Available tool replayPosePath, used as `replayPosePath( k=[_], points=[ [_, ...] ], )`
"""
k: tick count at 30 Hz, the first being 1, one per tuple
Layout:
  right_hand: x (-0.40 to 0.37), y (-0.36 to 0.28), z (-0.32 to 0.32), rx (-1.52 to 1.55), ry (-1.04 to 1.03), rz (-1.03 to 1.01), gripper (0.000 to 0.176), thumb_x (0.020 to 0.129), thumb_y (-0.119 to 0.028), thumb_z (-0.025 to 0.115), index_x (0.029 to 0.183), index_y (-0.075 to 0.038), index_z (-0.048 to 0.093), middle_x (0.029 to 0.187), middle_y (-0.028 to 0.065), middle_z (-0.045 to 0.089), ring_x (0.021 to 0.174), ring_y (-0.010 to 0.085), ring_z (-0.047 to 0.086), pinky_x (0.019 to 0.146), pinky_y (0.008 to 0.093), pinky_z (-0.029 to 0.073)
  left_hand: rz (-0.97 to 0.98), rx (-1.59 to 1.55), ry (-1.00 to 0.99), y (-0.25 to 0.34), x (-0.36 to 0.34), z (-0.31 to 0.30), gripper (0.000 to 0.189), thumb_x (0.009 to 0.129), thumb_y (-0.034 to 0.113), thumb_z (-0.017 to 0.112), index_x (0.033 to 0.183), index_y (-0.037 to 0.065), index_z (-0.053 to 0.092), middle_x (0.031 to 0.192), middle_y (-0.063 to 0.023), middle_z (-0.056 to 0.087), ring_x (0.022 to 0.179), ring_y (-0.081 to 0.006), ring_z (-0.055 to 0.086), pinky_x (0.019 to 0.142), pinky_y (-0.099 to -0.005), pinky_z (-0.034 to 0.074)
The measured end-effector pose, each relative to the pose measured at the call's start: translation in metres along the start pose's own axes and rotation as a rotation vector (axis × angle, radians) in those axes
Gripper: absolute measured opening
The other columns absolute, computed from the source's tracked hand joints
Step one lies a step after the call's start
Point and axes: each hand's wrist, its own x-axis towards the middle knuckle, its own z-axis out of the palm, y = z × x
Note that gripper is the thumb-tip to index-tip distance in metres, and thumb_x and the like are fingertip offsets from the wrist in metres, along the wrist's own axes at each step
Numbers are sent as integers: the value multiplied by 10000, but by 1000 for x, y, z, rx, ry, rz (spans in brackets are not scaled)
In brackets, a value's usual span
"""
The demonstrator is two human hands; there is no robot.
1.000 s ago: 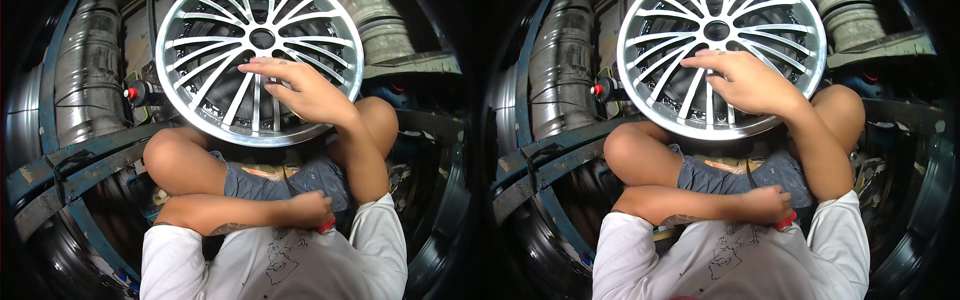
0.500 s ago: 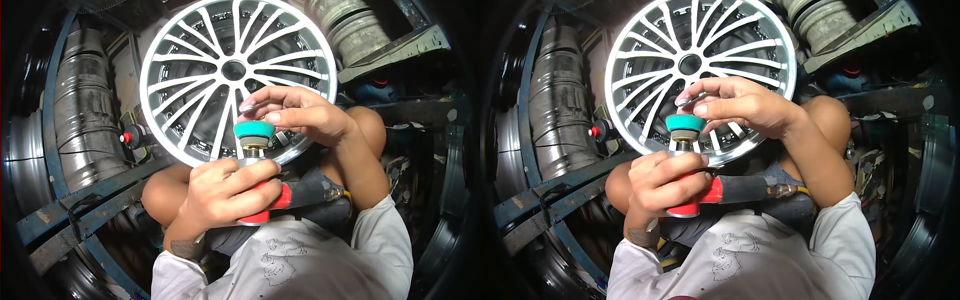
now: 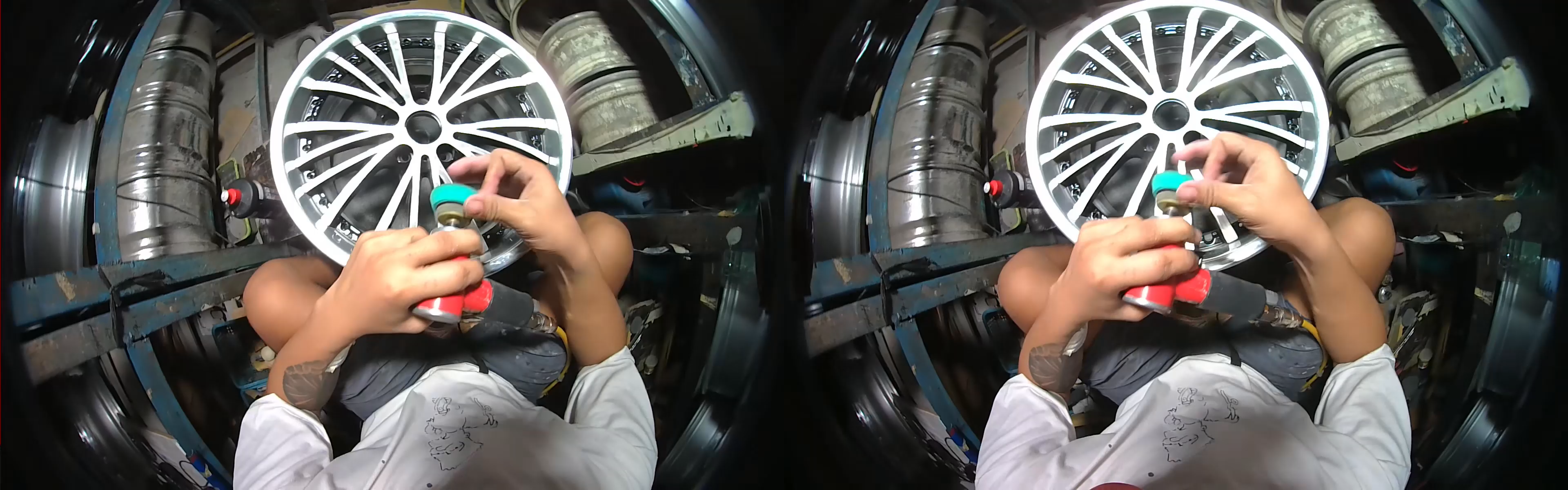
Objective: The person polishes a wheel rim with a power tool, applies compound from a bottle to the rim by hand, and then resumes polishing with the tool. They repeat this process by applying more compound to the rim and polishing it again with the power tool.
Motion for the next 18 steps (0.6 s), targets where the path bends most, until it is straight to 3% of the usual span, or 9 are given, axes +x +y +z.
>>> replayPosePath(
  k=[2,3,5,7,9,12,14,16,18],
  points=[
    [-4,-8,-10,-237,-15,-43,351,853,-50,859,1077,-67,590,1359,130,606,1180,152,632,993,339,530,-33,-35,56,-6,2,3,346,641,87,778,985,106,751,1097,-61,745,839,-274,741,713,-367,584],
    [-11,-18,-23,-229,-126,180,529,839,-149,901,1256,-30,596,1150,133,717,1052,170,677,901,315,549,-62,-48,84,-8,3,3,349,643,66,759,990,100,743,1086,-64,741,852,-287,743,721,-372,586],
    [-21,-31,-34,-479,-511,178,784,800,-238,939,1426,-13,523,1158,143,726,1038,193,698,905,339,552,-114,-65,171,-18,3,8,338,647,48,719,984,71,715,1080,-92,737,919,-329,745,757,-386,591],
    [-38,-19,-19,-563,-534,100,889,779,-273,952,1485,-5,483,1170,165,726,1036,189,708,910,352,552,-164,-116,234,-26,4,13,351,634,35,700,984,56,702,1058,-118,733,941,-338,744,776,-398,593],
    [-51,0,11,-623,-178,38,684,854,-188,877,1418,10,544,1090,134,735,1030,188,696,946,355,538,-188,-119,326,-24,4,27,401,648,11,670,1048,43,682,1131,-163,678,976,-365,721,788,-398,596],
    [-65,20,19,-269,121,135,510,907,-133,796,1353,-1,587,972,43,699,795,115,655,711,281,536,-413,-245,600,-11,4,77,605,785,6,669,1360,35,483,1302,-204,471,1019,-292,640,849,-397,565],
    [-66,27,15,-175,227,163,391,953,-171,746,1286,-21,608,877,1,656,615,33,554,496,204,423,-710,-724,498,3,-1,103,656,927,195,745,1417,17,347,1287,-168,477,1008,-189,616,847,-356,553],
    [-66,25,17,-130,263,208,371,963,-178,734,1274,-29,595,850,-7,639,610,54,573,483,214,445,-868,-1196,380,9,-5,117,780,969,436,761,1437,12,304,1272,-131,491,973,-167,616,794,-306,548],
    [-68,26,22,-123,238,266,411,960,-167,735,1315,-35,577,859,-4,636,598,60,571,469,218,443,-863,-1410,383,18,-7,120,773,966,478,750,1432,27,328,1226,-108,531,939,-142,619,755,-287,539]
  ],
)
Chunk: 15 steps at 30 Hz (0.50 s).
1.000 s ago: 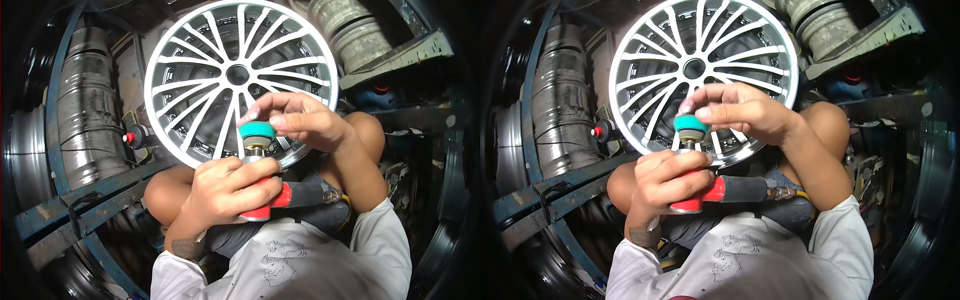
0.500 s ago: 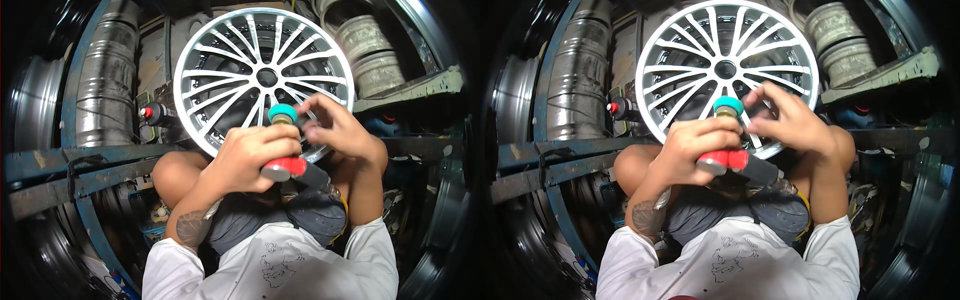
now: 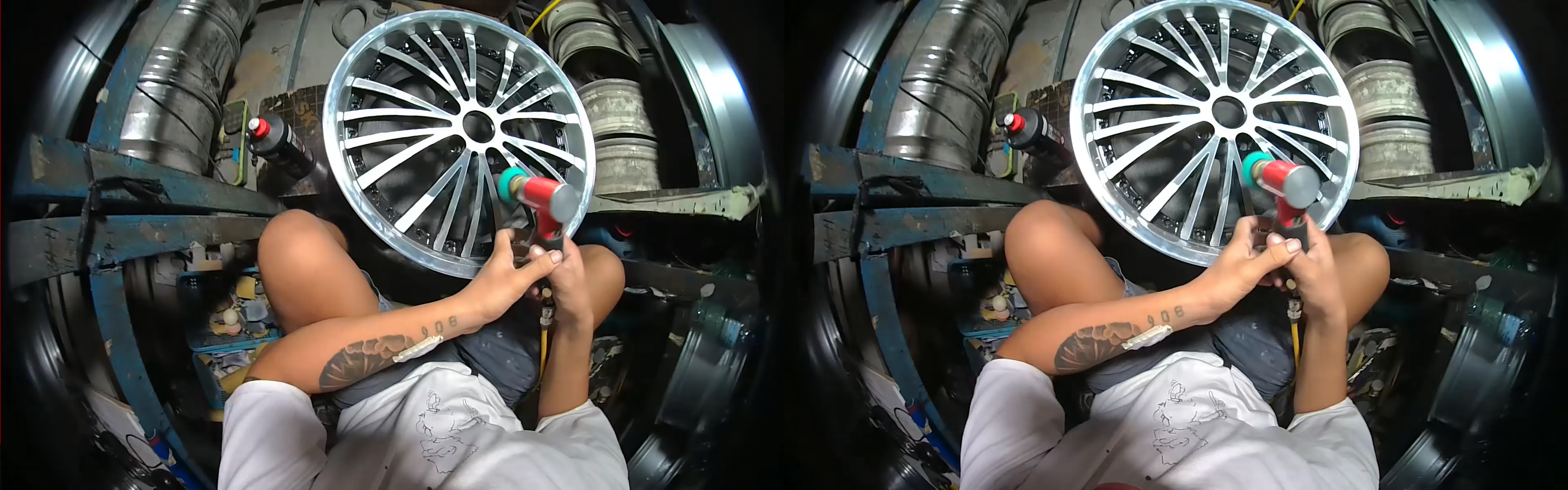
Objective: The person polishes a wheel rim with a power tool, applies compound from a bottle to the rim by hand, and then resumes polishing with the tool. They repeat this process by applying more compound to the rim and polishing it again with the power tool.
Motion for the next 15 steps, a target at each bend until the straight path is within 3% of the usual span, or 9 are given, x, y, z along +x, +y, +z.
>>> replayPosePath(
  k=[2,3,5,8,11,12,15],
  points=[
    [-4,-7,23,-72,-28,72,478,959,-162,726,1389,-44,553,882,1,629,596,62,572,461,220,439,-175,-90,-119,11,3,-5,715,966,516,734,1405,61,402,1128,-65,604,905,-87,624,673,-260,514],
    [2,5,26,-101,-66,38,500,960,-144,695,1422,-37,535,882,-6,617,614,52,571,480,216,450,-221,-153,-67,17,-2,-6,646,963,494,744,1326,11,516,1097,-82,650,928,-127,655,700,-272,540],
    [10,11,27,-113,-124,63,492,959,-127,671,1423,-28,541,917,-8,628,649,42,575,507,211,460,-107,-173,75,-2,2,-7,601,980,499,710,1368,104,476,1111,-43,627,936,-80,637,627,-269,507],
    [25,8,29,-174,-249,129,472,961,-114,654,1413,-19,559,973,-3,654,733,37,593,583,210,488,-133,-301,283,9,-8,-5,547,987,426,697,1379,120,469,1141,-65,627,964,-114,648,645,-291,522],
    [37,6,40,-187,-317,115,442,965,-114,655,1392,-25,583,1036,-1,671,846,39,603,693,215,505,3,-364,422,-3,-2,-6,528,978,377,684,1383,120,462,1167,-87,620,1004,-145,648,679,-312,536],
    [40,3,44,-191,-327,143,438,966,-116,656,1389,-25,586,1047,-2,672,875,41,601,725,216,503,-71,-396,429,7,-7,-7,532,958,358,692,1369,104,471,1179,-87,603,1037,-152,629,765,-324,537],
    [46,0,49,-217,-357,202,427,970,-125,660,1380,-26,596,1073,-5,671,939,44,595,795,218,500,-17,-434,475,14,-9,-13,526,945,357,699,1353,103,488,1164,-78,598,1030,-149,617,799,-325,533]
  ],
)
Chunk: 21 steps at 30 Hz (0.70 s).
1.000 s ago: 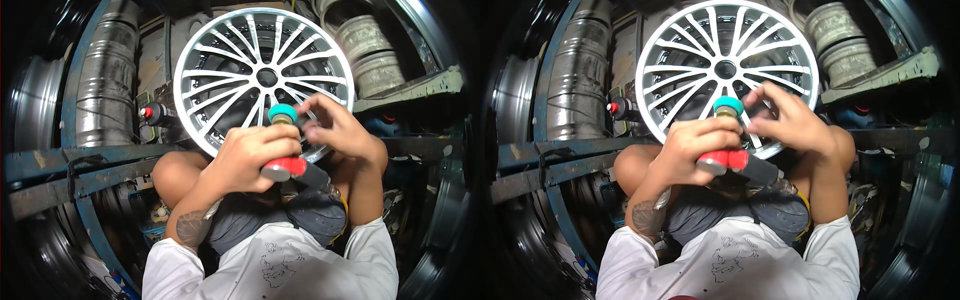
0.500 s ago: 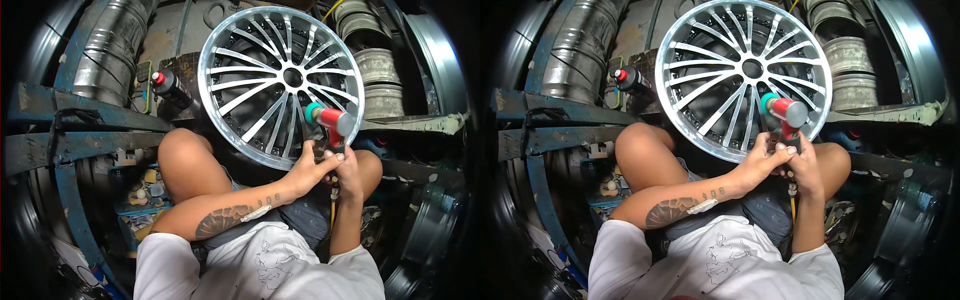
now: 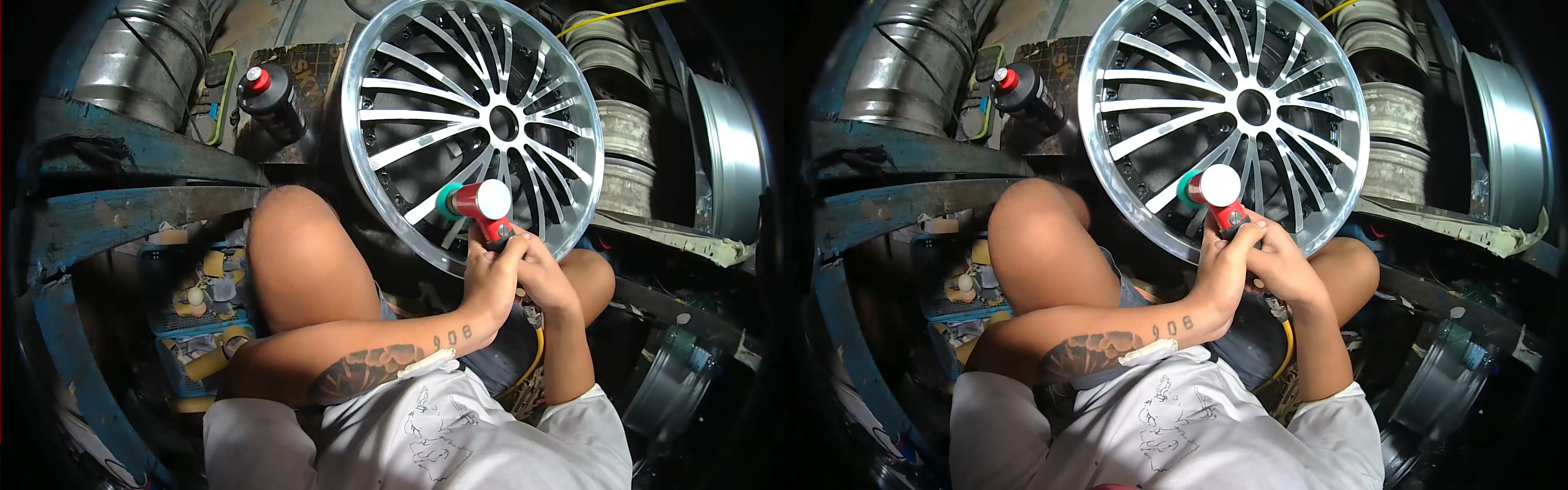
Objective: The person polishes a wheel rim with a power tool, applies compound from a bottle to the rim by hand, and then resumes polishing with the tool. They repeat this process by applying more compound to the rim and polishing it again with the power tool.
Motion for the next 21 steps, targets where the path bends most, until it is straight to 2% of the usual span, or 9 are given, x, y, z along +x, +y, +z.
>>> replayPosePath(
  k=[5,9,12,15,18,21],
  points=[
    [6,0,8,-90,1,-43,421,978,-149,661,1376,-25,604,1068,-6,670,945,46,593,798,211,495,13,-16,2,2,-1,-6,476,952,320,684,1334,97,508,1149,-71,600,1002,-137,617,752,-321,540],
    [5,2,10,-118,1,-46,442,979,-166,661,1393,-29,594,1018,-16,664,828,33,579,677,200,481,14,-28,-20,3,-1,-11,440,961,293,671,1323,93,522,1128,-71,616,999,-139,626,756,-322,546],
    [1,0,13,-123,12,7,452,976,-173,661,1400,-33,590,987,-21,657,746,23,557,593,198,457,39,-43,-28,-4,3,-16,507,950,298,675,1370,77,495,1172,-93,645,1016,-155,662,844,-323,550],
    [1,-4,16,-132,22,21,462,968,-168,660,1405,-36,588,964,-22,651,697,18,538,553,198,439,0,-23,-24,2,1,-17,493,947,295,680,1346,59,513,1182,-97,644,1040,-168,657,899,-339,538],
    [1,-5,19,-157,32,-2,473,958,-164,661,1407,-36,587,947,-23,645,676,16,529,538,199,427,52,-42,-16,-3,2,-17,414,962,288,672,1294,72,550,1101,-80,638,976,-145,645,778,-321,551],
    [-1,-5,20,-205,46,-27,472,953,-168,661,1399,-32,590,932,-25,638,668,15,520,535,201,420,50,-21,-19,-6,3,-17,416,960,291,668,1289,62,554,1102,-79,635,982,-148,644,805,-324,544]
  ],
)
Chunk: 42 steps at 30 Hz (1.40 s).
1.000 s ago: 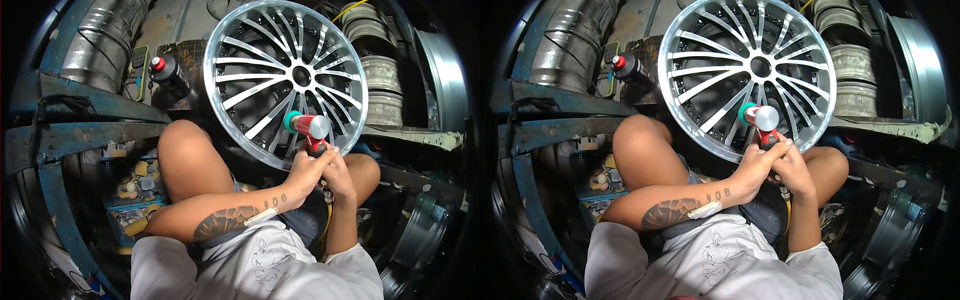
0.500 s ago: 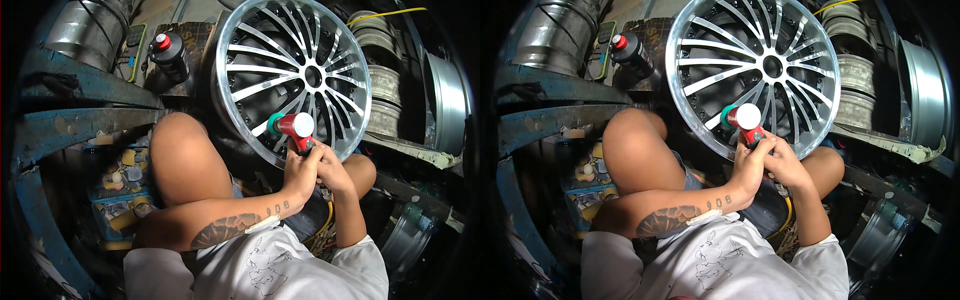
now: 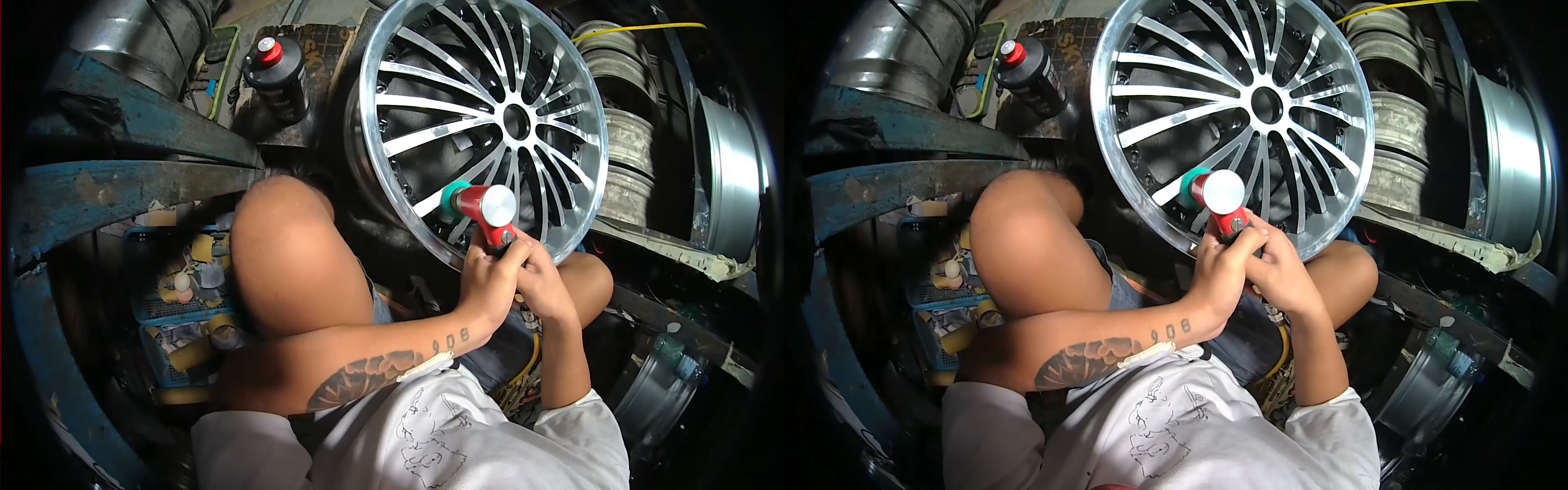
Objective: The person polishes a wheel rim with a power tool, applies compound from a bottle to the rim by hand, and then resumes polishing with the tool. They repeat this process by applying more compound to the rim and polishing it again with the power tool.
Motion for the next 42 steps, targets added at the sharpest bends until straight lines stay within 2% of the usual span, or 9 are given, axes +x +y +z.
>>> replayPosePath(
  k=[6,8,14,25,29,30,34,37,42],
  points=[
    [-3,0,1,47,12,21,474,953,-167,669,1401,-31,595,969,-22,639,694,16,513,565,205,426,46,3,13,0,-2,1,430,947,315,669,1269,49,569,1105,-84,632,981,-151,646,843,-326,535],
    [-1,-1,2,51,39,-6,481,953,-157,672,1411,-33,593,996,-22,642,713,15,518,579,199,429,-24,-7,-21,3,1,-1,433,945,315,670,1271,48,572,1112,-86,634,991,-151,643,862,-325,531],
    [0,4,2,41,24,-54,499,949,-114,644,1437,-32,579,1077,-10,666,882,24,569,695,199,480,-36,6,3,5,-3,1,464,941,307,666,1298,32,559,1147,-97,640,1052,-159,639,912,-328,519],
    [-3,3,3,31,42,-10,462,931,-116,642,1376,-5,590,1073,13,653,853,38,567,670,208,477,-33,8,-4,7,-2,1,507,936,283,670,1361,35,549,1250,-112,619,1186,-193,607,1044,-341,456],
    [3,14,1,-14,60,-128,448,921,-119,648,1349,3,600,1051,13,654,853,36,573,643,202,473,-50,-17,-25,6,-3,-1,635,940,291,688,1484,24,498,1400,-136,579,1323,-210,549,1129,-341,396],
    [3,13,4,10,124,-121,438,911,-114,653,1332,-4,608,1007,4,650,790,21,560,603,196,449,-82,-47,-73,9,0,-1,706,936,289,696,1542,19,456,1477,-160,543,1390,-226,515,1166,-344,367],
    [-1,7,3,34,86,-21,420,917,-113,663,1324,-21,613,957,-14,645,716,15,542,564,192,418,-74,-50,18,4,-5,2,675,938,279,699,1523,27,475,1455,-139,556,1369,-210,525,1151,-343,380],
    [-5,10,5,105,126,-16,409,924,-123,673,1319,-34,616,923,-27,635,663,14,521,532,192,392,-155,-41,-116,6,2,-2,710,941,285,694,1551,20,447,1504,-142,526,1413,-220,501,1176,-347,365],
    [2,17,7,159,94,-70,423,924,-149,693,1325,-39,614,921,-36,629,686,8,527,548,190,396,-11,21,79,5,-8,7,501,949,307,689,1373,74,560,1272,-98,625,1198,-172,599,1060,-331,428]
  ],
)
